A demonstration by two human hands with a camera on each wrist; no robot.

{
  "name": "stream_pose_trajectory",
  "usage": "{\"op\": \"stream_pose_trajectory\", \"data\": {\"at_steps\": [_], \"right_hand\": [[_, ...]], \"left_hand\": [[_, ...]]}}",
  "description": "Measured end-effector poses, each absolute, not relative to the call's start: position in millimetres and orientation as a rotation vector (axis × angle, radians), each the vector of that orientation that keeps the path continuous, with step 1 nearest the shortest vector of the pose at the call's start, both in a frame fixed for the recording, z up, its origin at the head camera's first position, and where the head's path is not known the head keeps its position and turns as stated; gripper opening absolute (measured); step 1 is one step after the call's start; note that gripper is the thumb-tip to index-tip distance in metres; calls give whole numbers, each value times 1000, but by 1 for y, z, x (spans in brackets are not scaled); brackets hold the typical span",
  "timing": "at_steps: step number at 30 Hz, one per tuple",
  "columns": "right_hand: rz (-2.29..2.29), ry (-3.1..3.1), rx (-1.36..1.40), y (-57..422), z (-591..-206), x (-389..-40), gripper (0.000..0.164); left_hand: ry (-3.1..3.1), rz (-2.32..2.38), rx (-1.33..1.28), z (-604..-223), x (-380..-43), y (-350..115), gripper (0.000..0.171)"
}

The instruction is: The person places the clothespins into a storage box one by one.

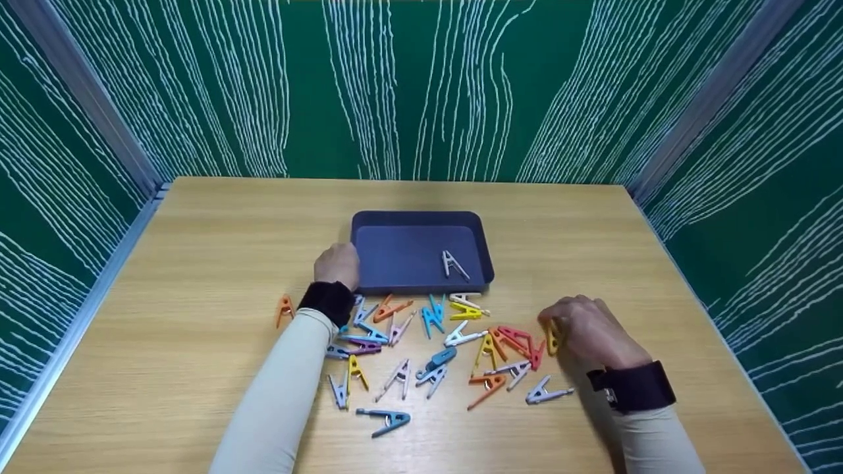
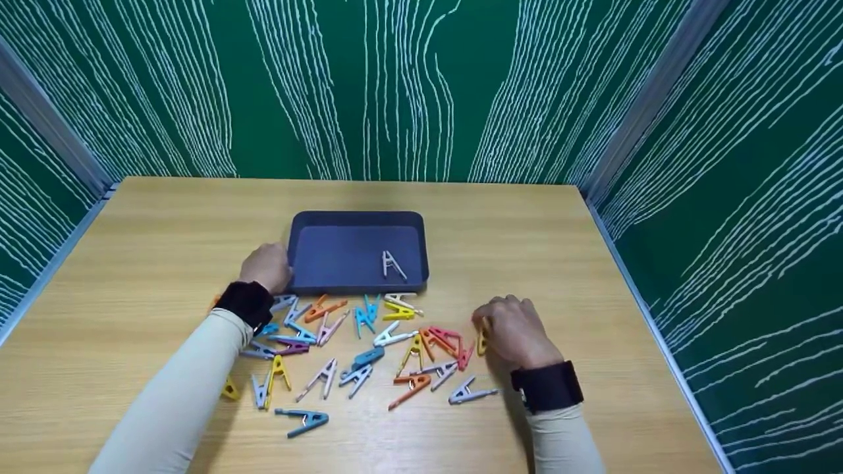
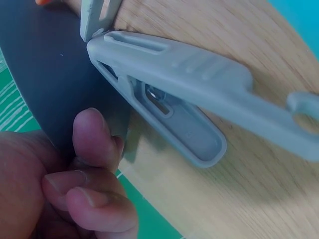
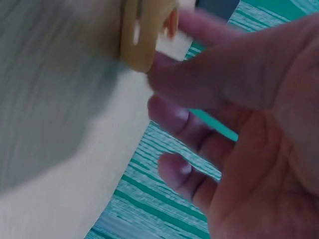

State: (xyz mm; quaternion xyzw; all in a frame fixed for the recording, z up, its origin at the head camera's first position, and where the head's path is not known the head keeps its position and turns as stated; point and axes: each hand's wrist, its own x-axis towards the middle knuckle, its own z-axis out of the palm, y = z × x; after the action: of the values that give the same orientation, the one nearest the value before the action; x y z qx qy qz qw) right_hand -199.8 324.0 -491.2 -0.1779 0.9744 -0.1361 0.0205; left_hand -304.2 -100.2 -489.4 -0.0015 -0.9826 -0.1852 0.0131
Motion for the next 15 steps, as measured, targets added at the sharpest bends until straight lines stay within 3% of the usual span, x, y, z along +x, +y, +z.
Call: {"op": "stream_pose_trajectory", "data": {"at_steps": [8,15], "right_hand": [[-327,3056,-380,332,-492,-201,31],[-379,3019,-400,331,-491,-199,35]], "left_hand": [[-3054,-589,11,-487,-303,-100,27],[-3060,-557,6,-485,-302,-98,28]]}}
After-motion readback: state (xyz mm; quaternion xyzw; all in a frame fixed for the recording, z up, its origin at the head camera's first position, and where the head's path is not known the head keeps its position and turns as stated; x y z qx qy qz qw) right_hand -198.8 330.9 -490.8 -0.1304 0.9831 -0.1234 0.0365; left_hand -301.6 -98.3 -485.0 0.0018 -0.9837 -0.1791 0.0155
